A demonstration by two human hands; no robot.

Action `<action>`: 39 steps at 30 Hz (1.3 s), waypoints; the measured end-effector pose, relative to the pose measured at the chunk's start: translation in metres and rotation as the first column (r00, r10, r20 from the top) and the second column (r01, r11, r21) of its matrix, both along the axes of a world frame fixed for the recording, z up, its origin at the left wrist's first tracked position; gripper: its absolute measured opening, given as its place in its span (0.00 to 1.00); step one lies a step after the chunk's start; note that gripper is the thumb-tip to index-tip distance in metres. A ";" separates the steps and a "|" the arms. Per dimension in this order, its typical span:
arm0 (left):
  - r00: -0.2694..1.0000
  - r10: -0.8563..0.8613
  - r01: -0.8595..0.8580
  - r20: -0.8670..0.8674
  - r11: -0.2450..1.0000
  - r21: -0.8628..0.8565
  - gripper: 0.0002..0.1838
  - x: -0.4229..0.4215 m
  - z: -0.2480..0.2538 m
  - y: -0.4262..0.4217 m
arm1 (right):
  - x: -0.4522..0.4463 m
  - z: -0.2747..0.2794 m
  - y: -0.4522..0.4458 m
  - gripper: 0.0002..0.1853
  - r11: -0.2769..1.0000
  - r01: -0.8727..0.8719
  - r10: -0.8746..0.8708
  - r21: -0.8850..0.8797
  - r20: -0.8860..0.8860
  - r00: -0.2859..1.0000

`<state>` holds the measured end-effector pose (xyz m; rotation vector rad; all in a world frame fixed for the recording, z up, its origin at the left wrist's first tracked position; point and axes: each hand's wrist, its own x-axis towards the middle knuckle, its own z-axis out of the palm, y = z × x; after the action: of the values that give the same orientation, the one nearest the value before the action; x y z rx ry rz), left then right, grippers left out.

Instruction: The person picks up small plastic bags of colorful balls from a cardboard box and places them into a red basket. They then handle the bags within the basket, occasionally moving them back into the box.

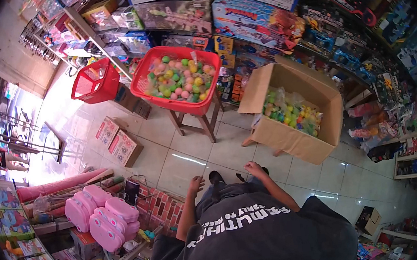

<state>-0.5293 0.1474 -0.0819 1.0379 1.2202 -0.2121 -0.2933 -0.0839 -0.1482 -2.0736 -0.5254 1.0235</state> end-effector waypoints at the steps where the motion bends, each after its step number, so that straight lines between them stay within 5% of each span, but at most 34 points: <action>1: 0.997 0.059 -0.060 0.051 0.998 0.015 0.21 -0.003 0.002 0.008 | -0.002 0.016 0.018 0.12 1.000 -0.030 0.030 -0.005 0.007 1.000; 9: 0.970 0.143 -0.148 0.196 0.989 0.012 0.20 0.006 0.032 0.055 | -0.003 0.093 0.135 0.12 0.947 -0.276 0.294 0.163 -0.097 0.951; 15: 0.947 0.086 -0.160 0.310 0.962 0.220 0.20 0.027 0.062 0.097 | 0.012 0.187 0.212 0.12 0.901 -0.241 0.341 0.361 -0.246 0.907; 20: 0.877 -0.039 -0.278 0.479 0.772 0.572 0.12 0.062 0.116 0.163 | 0.038 0.265 0.284 0.12 0.813 -0.258 0.446 0.521 -0.275 0.852; 25: 0.844 -0.086 -0.374 0.529 0.613 0.696 0.10 0.114 0.193 0.234 | 0.077 0.289 0.362 0.10 0.763 -0.263 0.449 0.590 -0.191 0.873; 27: 0.886 -0.217 -0.279 0.409 0.454 0.846 0.10 0.138 0.216 0.262 | 0.092 0.274 0.390 0.10 0.754 -0.321 0.436 0.573 -0.071 0.897; 29: 0.896 -0.236 -0.248 0.377 0.439 0.864 0.10 0.158 0.224 0.288 | 0.101 0.261 0.414 0.12 0.803 -0.324 0.362 0.499 0.023 0.932; 31: 0.877 -0.429 -0.126 0.215 0.226 0.966 0.11 0.177 0.230 0.312 | 0.114 0.241 0.435 0.13 0.813 -0.398 0.387 0.426 0.116 0.915; 34: 0.845 -0.528 0.048 0.082 0.228 0.972 0.12 0.201 0.208 0.341 | 0.120 0.226 0.454 0.21 0.844 -0.475 0.472 0.250 0.078 0.878; 36: 0.807 -0.590 0.178 -0.041 0.177 0.968 0.13 0.213 0.191 0.352 | 0.122 0.225 0.468 0.30 0.841 -0.541 0.529 0.019 0.186 0.828; 39: 0.733 -0.652 0.359 -0.194 0.127 0.925 0.17 0.226 0.170 0.362 | 0.121 0.206 0.481 0.34 0.829 -0.552 0.546 -0.092 0.347 0.762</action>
<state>-0.3035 0.5090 0.0880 2.4927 0.5577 0.1673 -0.1725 0.3973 0.0573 -2.1485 -1.3985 0.9371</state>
